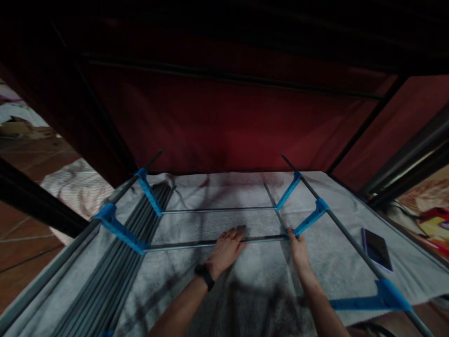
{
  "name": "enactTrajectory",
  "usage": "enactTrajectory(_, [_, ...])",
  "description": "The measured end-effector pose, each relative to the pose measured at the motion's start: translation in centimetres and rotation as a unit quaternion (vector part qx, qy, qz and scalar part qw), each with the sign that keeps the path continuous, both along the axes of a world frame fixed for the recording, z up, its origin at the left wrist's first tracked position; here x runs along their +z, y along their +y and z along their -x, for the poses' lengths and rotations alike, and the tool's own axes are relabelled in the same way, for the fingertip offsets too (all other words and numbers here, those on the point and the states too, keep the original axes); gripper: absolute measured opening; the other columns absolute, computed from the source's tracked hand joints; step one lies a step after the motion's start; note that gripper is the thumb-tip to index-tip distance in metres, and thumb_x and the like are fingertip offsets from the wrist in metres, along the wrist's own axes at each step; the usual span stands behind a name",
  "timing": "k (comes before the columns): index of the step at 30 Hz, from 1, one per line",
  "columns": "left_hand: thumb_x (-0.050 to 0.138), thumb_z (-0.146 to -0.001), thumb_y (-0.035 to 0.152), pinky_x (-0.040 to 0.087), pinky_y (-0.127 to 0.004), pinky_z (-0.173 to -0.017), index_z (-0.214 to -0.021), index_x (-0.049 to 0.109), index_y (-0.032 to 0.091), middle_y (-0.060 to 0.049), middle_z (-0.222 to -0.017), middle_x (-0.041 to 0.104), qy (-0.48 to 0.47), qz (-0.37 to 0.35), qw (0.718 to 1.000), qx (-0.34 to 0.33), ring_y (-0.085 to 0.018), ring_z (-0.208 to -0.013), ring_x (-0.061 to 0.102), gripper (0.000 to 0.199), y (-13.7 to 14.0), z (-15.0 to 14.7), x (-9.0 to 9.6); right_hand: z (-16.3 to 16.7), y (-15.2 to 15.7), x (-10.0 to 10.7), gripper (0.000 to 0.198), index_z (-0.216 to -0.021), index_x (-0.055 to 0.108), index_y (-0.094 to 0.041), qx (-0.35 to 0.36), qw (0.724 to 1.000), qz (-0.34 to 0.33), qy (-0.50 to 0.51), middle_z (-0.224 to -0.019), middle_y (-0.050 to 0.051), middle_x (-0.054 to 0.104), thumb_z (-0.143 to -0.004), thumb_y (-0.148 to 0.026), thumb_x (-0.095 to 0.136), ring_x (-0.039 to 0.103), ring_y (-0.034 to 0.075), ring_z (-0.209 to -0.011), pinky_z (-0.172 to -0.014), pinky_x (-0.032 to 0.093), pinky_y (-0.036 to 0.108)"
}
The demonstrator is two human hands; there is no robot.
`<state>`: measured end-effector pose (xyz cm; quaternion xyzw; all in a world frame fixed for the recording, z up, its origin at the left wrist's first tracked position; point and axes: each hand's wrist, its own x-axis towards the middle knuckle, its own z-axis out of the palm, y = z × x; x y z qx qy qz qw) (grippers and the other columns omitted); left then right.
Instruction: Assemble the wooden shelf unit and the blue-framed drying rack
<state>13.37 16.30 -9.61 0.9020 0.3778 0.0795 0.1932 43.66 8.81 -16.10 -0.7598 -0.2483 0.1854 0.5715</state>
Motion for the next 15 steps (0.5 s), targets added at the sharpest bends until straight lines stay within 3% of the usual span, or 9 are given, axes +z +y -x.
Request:
enactTrajectory(4, [0.04,-0.104,0.04,0.039,-0.047,-0.115,-0.138,0.059,0.02,-0.013,-0.143,0.062,0.034,-0.026,0.997,0.06,-0.027,-0.134,0.055,0.043,-0.5,6.1,-1.0,-0.8,0.1,-0.5,0.046,-0.089,0.071,-0.023,-0.001,1.0,-0.002,0.019,-0.094,0.009,0.077,-0.063,-0.061,0.068,0.07,0.032,-0.098,-0.092,0.053,0.043])
enactTrajectory(7, [0.037,-0.105,0.035,0.042,-0.048,-0.112,-0.132,0.063,0.019,-0.014,-0.138,0.065,0.069,-0.056,0.992,0.095,-0.028,-0.128,0.059,0.041,-0.4,8.9,-1.2,-0.7,0.3,-0.4,0.048,-0.092,0.072,-0.023,-0.006,0.999,-0.019,0.029,-0.099,0.011,0.078,-0.063,-0.061,0.068,0.069,0.034,-0.107,-0.097,0.052,0.044])
enactTrajectory(10, [0.039,-0.104,0.031,0.046,-0.046,-0.105,-0.122,0.067,0.018,-0.014,-0.128,0.07,0.088,-0.075,0.988,0.107,-0.028,-0.119,0.063,0.036,0.1,9.7,-0.7,-0.4,0.6,-0.1,0.047,-0.095,0.072,-0.025,0.007,0.998,-0.047,0.05,-0.105,0.011,0.078,-0.066,-0.062,0.069,0.068,0.033,-0.111,-0.1,0.051,0.044])
enactTrajectory(15, [0.04,-0.103,0.03,0.05,-0.039,-0.095,-0.112,0.067,0.018,-0.013,-0.112,0.074,0.084,-0.07,0.991,0.071,-0.025,-0.105,0.069,0.031,-0.5,8.8,-0.2,-1.2,0.0,0.0,0.048,-0.089,0.073,-0.023,0.003,0.998,-0.04,0.048,-0.099,0.012,0.078,-0.067,-0.065,0.066,0.07,0.035,-0.106,-0.098,0.051,0.046])
